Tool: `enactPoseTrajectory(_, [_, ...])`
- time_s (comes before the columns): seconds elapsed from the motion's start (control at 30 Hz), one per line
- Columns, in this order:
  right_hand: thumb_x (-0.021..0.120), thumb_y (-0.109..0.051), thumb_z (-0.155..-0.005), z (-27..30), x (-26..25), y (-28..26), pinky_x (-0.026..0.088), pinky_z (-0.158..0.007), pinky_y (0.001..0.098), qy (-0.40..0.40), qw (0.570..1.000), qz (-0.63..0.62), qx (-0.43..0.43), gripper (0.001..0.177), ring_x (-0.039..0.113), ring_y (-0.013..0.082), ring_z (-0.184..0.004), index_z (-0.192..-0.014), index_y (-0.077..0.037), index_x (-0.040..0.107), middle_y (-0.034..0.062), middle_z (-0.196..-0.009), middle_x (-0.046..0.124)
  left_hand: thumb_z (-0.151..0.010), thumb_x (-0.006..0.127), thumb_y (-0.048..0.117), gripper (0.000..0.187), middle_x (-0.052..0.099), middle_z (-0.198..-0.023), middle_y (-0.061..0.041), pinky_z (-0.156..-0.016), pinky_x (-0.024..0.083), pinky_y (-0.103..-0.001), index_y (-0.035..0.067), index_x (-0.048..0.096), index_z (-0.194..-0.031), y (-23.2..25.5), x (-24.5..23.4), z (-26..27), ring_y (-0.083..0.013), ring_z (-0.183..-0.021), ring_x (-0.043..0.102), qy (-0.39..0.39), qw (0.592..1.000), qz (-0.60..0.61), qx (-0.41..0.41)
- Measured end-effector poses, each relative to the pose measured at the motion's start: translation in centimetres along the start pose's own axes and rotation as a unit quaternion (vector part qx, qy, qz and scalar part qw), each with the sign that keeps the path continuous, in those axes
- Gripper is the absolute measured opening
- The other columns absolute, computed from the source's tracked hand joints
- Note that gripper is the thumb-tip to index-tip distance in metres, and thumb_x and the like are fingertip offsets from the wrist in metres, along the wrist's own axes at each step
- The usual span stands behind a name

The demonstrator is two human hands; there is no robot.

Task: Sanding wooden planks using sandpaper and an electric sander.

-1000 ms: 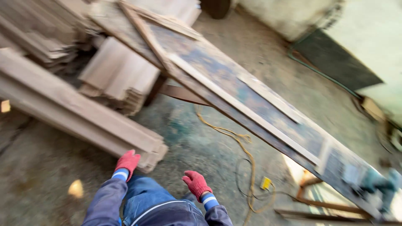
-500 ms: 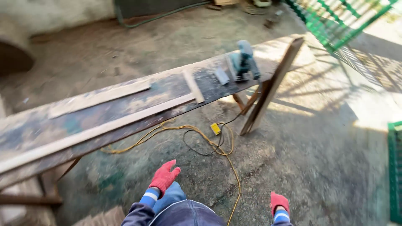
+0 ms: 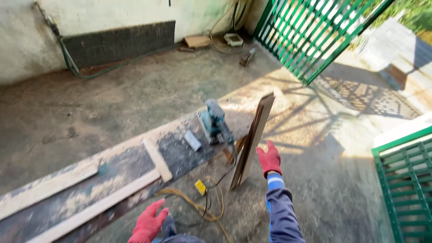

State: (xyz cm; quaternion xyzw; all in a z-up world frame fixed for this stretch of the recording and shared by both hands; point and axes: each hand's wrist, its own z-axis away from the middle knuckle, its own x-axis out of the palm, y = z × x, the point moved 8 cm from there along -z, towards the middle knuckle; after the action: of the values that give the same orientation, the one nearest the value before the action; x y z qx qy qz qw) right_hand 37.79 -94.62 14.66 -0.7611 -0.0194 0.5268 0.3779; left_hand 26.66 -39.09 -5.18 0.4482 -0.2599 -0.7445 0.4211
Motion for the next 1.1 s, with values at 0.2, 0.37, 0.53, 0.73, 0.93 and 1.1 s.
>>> enactPoseTrajectory(0.2, [0.078,-0.035,-0.084,-13.5,0.0,-10.1,0.034,-0.117,0.0471,0.043,0.938,0.27,-0.215,0.079,0.045,0.0304,-0.142,-0.154,-0.014,0.046,0.011,-0.157,0.048,-0.086,0.073,0.042,0.052,0.075,-0.123,0.013,-0.087,0.057,-0.028,0.038,0.067,-0.137,7.4,-2.4,-1.7,-0.0141,-0.085,0.069,0.029,0.996,-0.037,-0.077])
enactPoseTrajectory(0.37, [0.071,-0.048,-0.083,-18.1,1.5,-7.7,0.024,-0.121,0.0574,0.04,0.888,0.32,-0.329,0.084,0.041,0.0363,-0.146,-0.157,-0.016,0.044,0.0117,-0.162,0.043,-0.086,0.076,0.031,0.052,0.074,-0.132,0.007,-0.085,0.055,-0.026,0.025,0.069,-0.138,7.2,-0.1,0.1,-0.015,-0.091,0.068,0.125,0.989,0.062,-0.057])
enactPoseTrajectory(0.53, [0.081,-0.045,-0.076,-18.7,-2.1,-6.1,0.039,-0.113,0.0514,0.094,0.824,0.322,-0.457,0.085,0.052,0.0317,-0.132,-0.149,-0.013,0.052,0.0104,-0.147,0.056,-0.085,0.077,0.03,0.051,0.075,-0.128,0.001,-0.088,0.056,-0.031,0.022,0.072,-0.135,4.9,5.5,6.4,-0.0203,-0.091,0.069,0.216,0.964,0.099,-0.116])
enactPoseTrajectory(0.73, [0.089,-0.042,-0.066,-14.4,-11.1,-4.8,0.044,-0.109,0.0467,-0.045,0.825,0.149,-0.543,0.054,0.063,0.0325,-0.085,-0.097,-0.003,0.069,0.0097,-0.085,0.07,-0.085,0.078,0.023,0.048,0.075,-0.13,-0.004,-0.103,0.053,-0.032,0.015,0.073,-0.132,4.1,14.9,14.9,-0.021,-0.117,0.071,0.272,0.924,0.225,-0.145])
enactPoseTrajectory(0.93, [0.092,-0.047,-0.062,-7.2,-8.1,4.5,0.063,-0.085,0.0297,-0.403,0.816,0.341,-0.238,0.066,0.081,0.018,-0.09,-0.123,-0.031,0.074,-0.0031,-0.102,0.087,-0.086,0.075,0.028,0.047,0.072,-0.136,0.005,-0.106,0.052,-0.028,0.02,0.07,-0.132,5.3,18.9,18.9,-0.0172,-0.123,0.068,0.217,0.953,0.168,-0.129])
enactPoseTrajectory(1.1, [0.073,-0.023,-0.076,7.0,-2.0,7.1,0.054,-0.077,0.0193,-0.489,0.685,0.429,-0.326,0.039,0.071,0.0007,-0.075,-0.106,-0.049,0.073,-0.0245,-0.074,0.079,-0.088,0.068,0.041,0.048,0.068,-0.138,0.004,-0.104,0.052,-0.031,0.022,0.068,-0.132,5.6,19.0,22.6,-0.0204,-0.124,0.065,0.212,0.969,0.103,-0.068])
